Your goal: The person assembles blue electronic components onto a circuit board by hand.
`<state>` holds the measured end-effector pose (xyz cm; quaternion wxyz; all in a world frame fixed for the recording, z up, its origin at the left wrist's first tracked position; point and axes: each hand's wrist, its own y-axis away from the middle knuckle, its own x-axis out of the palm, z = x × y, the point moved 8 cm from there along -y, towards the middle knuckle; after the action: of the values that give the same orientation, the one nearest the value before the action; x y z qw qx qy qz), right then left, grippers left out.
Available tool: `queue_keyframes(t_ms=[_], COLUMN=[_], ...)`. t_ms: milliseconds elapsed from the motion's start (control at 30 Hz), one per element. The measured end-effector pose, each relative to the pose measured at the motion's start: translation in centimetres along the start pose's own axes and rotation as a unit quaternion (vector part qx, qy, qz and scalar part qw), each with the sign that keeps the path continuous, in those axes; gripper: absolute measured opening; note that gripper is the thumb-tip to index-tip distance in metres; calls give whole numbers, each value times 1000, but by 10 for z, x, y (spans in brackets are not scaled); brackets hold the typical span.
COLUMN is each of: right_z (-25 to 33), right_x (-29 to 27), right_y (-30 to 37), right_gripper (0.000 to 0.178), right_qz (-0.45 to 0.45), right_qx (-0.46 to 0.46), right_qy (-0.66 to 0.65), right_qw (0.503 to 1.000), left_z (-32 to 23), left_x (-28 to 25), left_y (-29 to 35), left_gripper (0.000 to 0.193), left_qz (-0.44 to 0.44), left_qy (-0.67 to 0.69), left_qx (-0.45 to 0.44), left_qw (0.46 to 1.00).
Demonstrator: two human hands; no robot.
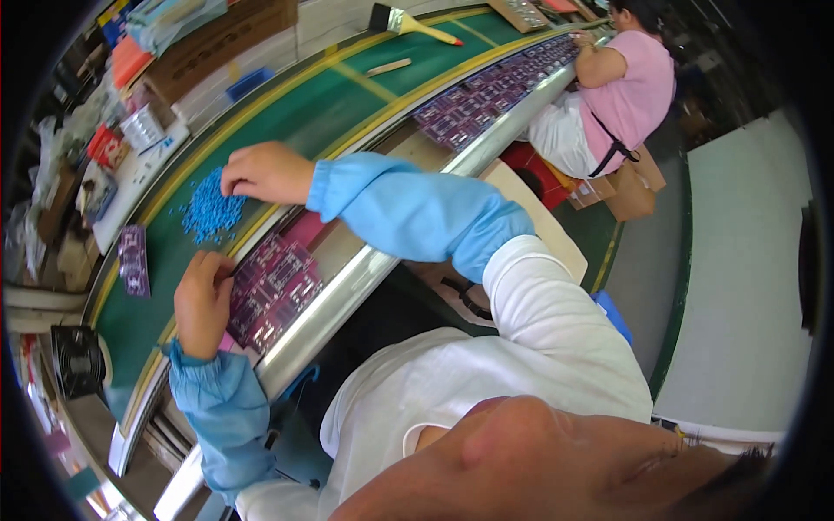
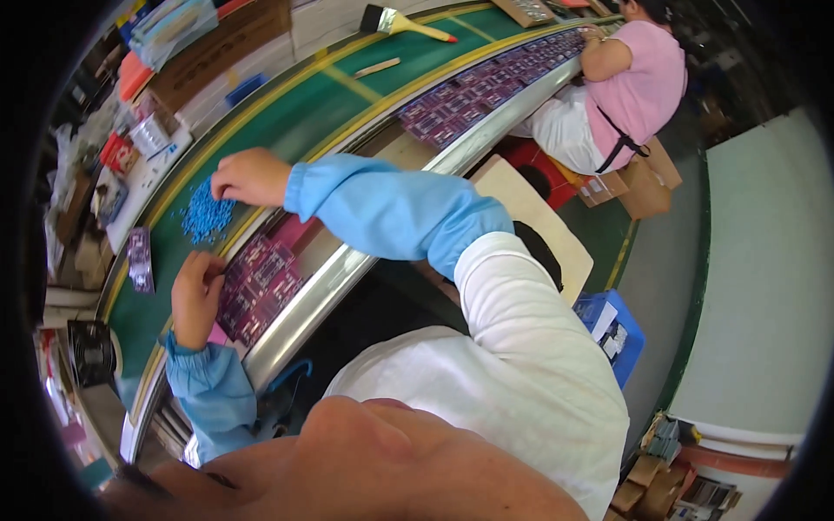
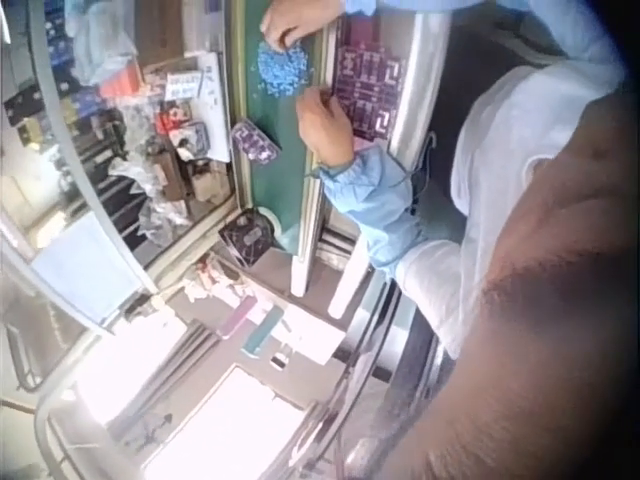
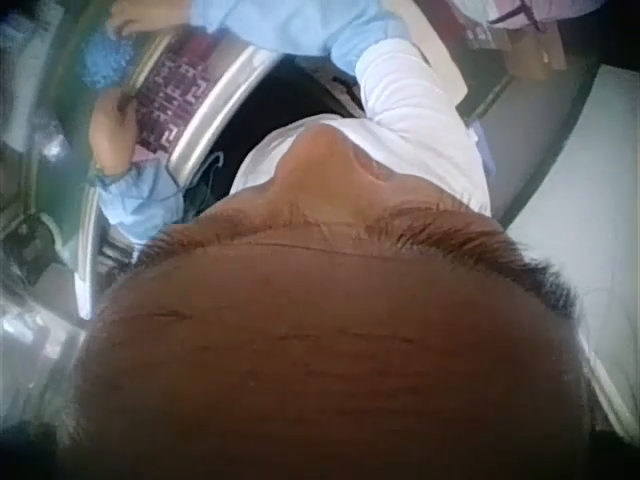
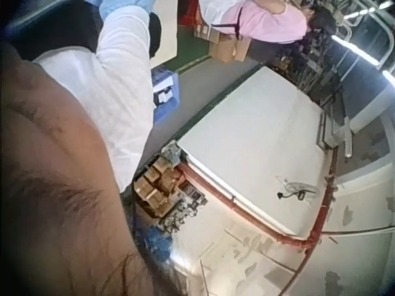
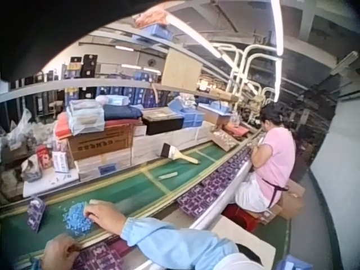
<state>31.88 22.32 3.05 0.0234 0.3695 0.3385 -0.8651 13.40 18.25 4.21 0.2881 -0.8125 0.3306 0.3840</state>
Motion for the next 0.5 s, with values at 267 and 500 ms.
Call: queue_keyframes(t_ms=[267,500], right_z=[9,14], right_x=[-3,3], right_y=[0,3], right_gripper=[8,7], right_qz=[22,25], right_qx=[18,-1], right_qy=[12,7], right_qw=[1000,1000], left_z=[47,62], left_x=[-15,-7], left_y=[-23,-35], left_gripper=[32,8], left_qz=[-136,-163], left_qy=[-54,-30], left_qx=[-92,-52], left_qw=[985,985])
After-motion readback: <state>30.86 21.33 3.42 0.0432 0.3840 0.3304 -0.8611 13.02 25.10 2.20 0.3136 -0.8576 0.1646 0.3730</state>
